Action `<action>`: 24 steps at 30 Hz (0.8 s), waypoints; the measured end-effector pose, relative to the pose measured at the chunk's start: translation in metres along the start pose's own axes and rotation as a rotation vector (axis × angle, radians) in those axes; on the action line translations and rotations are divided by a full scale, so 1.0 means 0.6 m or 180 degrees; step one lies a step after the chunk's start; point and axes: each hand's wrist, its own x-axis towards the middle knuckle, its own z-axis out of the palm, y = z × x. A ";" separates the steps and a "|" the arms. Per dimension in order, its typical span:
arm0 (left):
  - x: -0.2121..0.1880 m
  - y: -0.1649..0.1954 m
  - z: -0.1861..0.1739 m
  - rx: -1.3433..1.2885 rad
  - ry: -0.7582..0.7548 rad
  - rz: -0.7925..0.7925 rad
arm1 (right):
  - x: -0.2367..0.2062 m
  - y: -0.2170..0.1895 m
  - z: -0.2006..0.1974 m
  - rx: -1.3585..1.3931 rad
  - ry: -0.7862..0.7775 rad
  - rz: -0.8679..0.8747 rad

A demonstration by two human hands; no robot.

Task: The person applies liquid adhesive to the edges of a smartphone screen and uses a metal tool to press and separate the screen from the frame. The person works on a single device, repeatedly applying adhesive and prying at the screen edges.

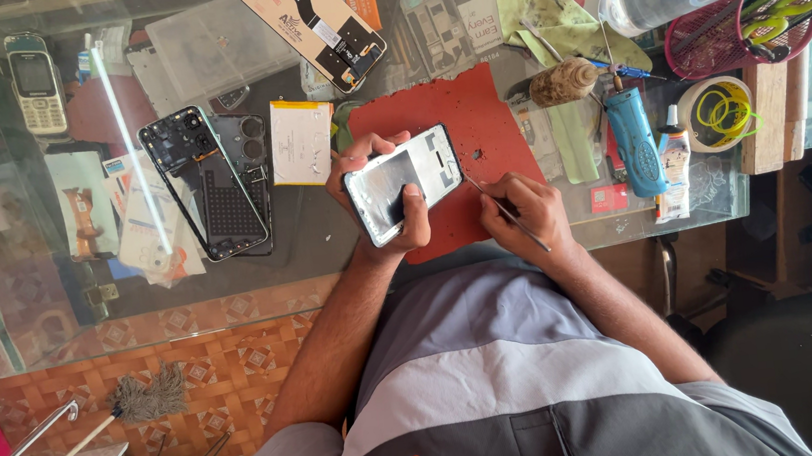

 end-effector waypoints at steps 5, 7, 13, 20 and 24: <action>0.002 0.000 0.001 0.0008 -0.0002 -0.0011 | 0.029 -0.022 -0.004 -0.0267 -0.0134 -0.0393; 0.004 0.001 -0.002 0.0032 -0.0022 -0.0054 | 0.040 -0.029 -0.009 -0.0399 -0.0146 -0.0830; 0.005 0.003 0.000 0.0006 -0.0014 -0.0045 | 0.021 -0.056 -0.029 -0.0808 -0.0584 -0.0818; 0.009 0.004 -0.004 0.0002 -0.0060 -0.0090 | 0.055 -0.044 -0.019 -0.0619 -0.0366 -0.0965; 0.009 0.006 -0.004 -0.0001 -0.0043 -0.0117 | 0.053 -0.056 -0.023 -0.0809 -0.0505 -0.0951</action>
